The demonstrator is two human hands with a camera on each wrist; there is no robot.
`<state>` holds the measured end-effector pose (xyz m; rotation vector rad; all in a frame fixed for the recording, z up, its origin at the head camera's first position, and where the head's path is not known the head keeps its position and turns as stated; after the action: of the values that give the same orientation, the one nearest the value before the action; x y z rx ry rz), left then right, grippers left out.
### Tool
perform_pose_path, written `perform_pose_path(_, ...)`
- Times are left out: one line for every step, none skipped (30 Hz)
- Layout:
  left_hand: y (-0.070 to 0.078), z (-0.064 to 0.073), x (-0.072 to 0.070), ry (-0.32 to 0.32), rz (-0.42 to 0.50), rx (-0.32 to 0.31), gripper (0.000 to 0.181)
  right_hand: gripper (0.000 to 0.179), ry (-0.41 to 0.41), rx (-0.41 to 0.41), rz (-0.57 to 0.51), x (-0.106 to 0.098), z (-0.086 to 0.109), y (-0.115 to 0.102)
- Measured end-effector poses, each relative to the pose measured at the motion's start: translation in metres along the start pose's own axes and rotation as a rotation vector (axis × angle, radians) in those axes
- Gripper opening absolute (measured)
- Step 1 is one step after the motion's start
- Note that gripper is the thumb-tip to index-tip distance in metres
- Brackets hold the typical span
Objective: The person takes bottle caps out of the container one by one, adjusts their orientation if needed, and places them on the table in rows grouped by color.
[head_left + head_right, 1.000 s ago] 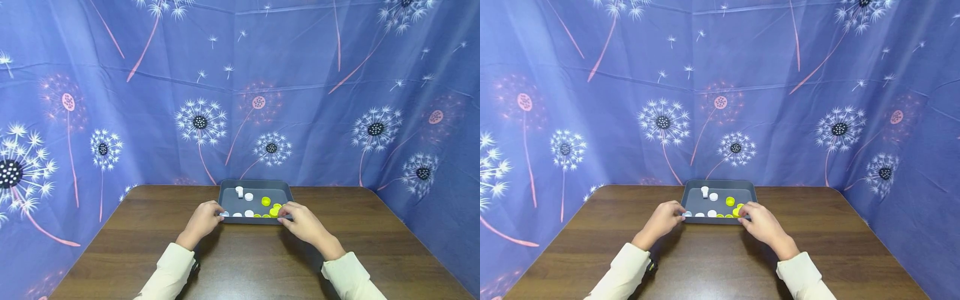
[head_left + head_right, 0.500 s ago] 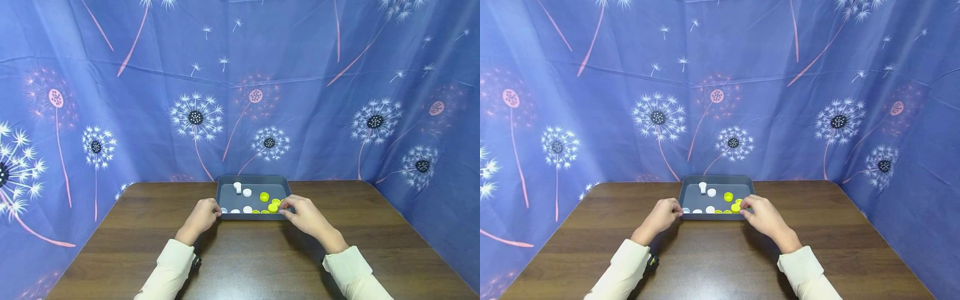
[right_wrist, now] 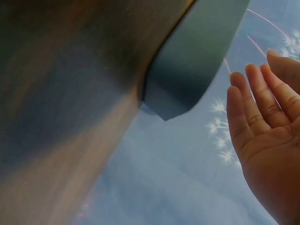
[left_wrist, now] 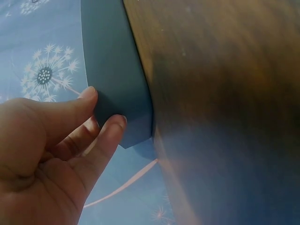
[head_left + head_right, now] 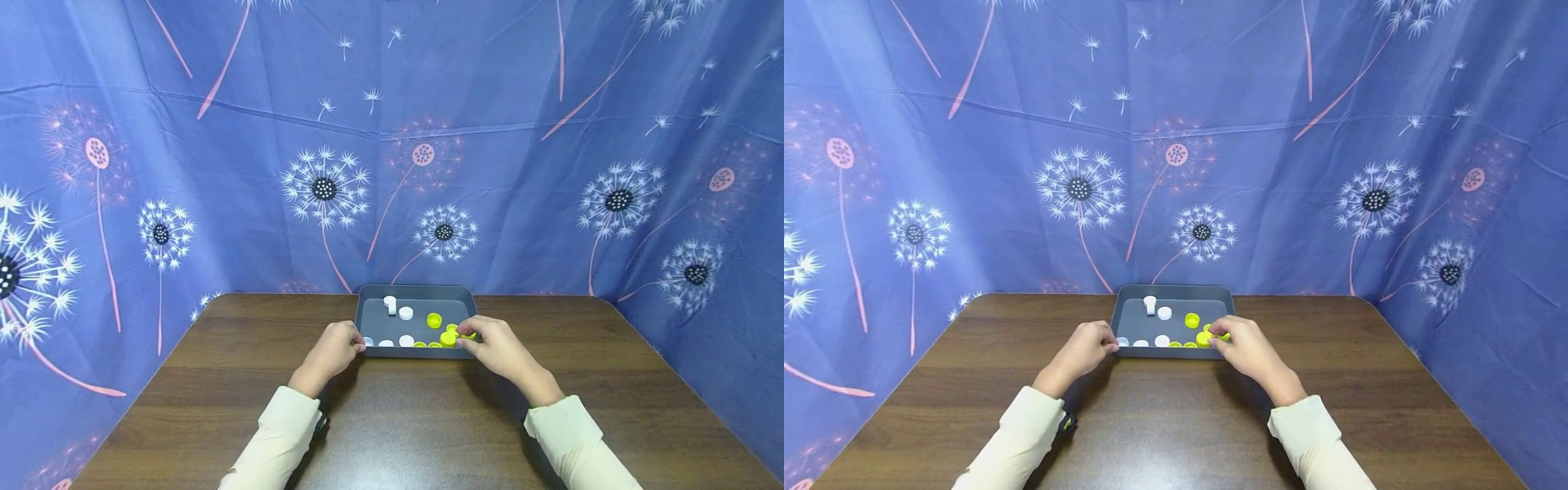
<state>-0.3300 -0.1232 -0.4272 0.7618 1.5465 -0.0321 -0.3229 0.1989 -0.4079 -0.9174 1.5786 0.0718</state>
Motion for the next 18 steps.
perform_pose_path(0.000,0.000,0.000,0.004,-0.002,0.002,0.014,0.014,-0.005,-0.001,-0.009,0.001,-0.003,0.002)
perform_pose_path(-0.001,0.000,0.001,0.008,-0.005,0.004,0.014,0.014,-0.011,0.001,-0.021,0.001,-0.006,0.004)
perform_pose_path(-0.001,0.000,0.001,0.010,-0.002,0.003,0.014,0.015,-0.018,0.005,-0.032,0.002,-0.009,0.006)
perform_pose_path(-0.001,0.000,0.001,0.012,0.001,0.004,0.014,0.015,-0.026,0.009,-0.043,0.003,-0.012,0.009)
perform_pose_path(-0.002,0.000,0.001,0.013,0.002,0.005,0.014,0.016,-0.036,0.018,-0.052,0.004,-0.014,0.011)
perform_pose_path(-0.002,0.000,0.002,0.014,0.004,0.007,0.014,0.016,-0.047,0.027,-0.058,0.005,-0.016,0.013)
perform_pose_path(-0.002,0.000,0.002,0.014,0.007,0.009,0.014,0.016,-0.059,0.037,-0.068,0.005,-0.018,0.016)
perform_pose_path(-0.002,0.000,0.002,0.016,0.008,0.014,0.014,0.016,-0.069,0.047,-0.075,0.006,-0.020,0.018)
perform_pose_path(-0.002,0.000,0.002,0.017,0.008,0.017,0.014,0.017,-0.076,0.054,-0.079,0.007,-0.022,0.020)
perform_pose_path(-0.002,-0.001,0.002,0.019,0.007,0.022,0.013,0.016,-0.083,0.058,-0.077,0.008,-0.023,0.023)
perform_pose_path(-0.002,-0.001,0.002,0.022,0.004,0.027,0.013,0.017,-0.090,0.061,-0.076,0.009,-0.025,0.025)
perform_pose_path(-0.002,-0.001,0.002,0.024,0.006,0.030,0.013,0.017,-0.097,0.063,-0.074,0.010,-0.027,0.027)
perform_pose_path(-0.002,-0.001,0.002,0.026,0.005,0.031,0.013,0.017,-0.106,0.062,-0.069,0.010,-0.028,0.029)
perform_pose_path(-0.002,-0.001,0.002,0.027,0.004,0.031,0.012,0.018,-0.117,0.061,-0.066,0.011,-0.030,0.030)
perform_pose_path(-0.002,-0.001,0.001,0.028,0.004,0.031,0.012,0.019,-0.126,0.060,-0.064,0.011,-0.031,0.031)
perform_pose_path(-0.001,0.000,0.001,0.030,0.002,0.035,0.012,0.019,-0.135,0.055,-0.056,0.012,-0.033,0.032)
perform_pose_path(-0.001,0.000,0.000,0.027,0.007,0.032,0.012,0.020,-0.147,0.055,-0.055,0.012,-0.033,0.032)
perform_pose_path(-0.001,0.000,0.000,0.024,0.009,0.027,0.012,0.021,-0.156,0.049,-0.049,0.012,-0.034,0.033)
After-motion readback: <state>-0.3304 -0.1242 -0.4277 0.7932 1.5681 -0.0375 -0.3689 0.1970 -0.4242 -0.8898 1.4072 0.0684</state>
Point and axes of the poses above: each hand's wrist, its own z-axis away from the middle knuckle, its own x-axis out of the palm, y = z × x, the point moved 1 cm from there along -z, towards the middle knuckle, and after that the axes turned 14 degrees about -y, right-handed, at the moved point
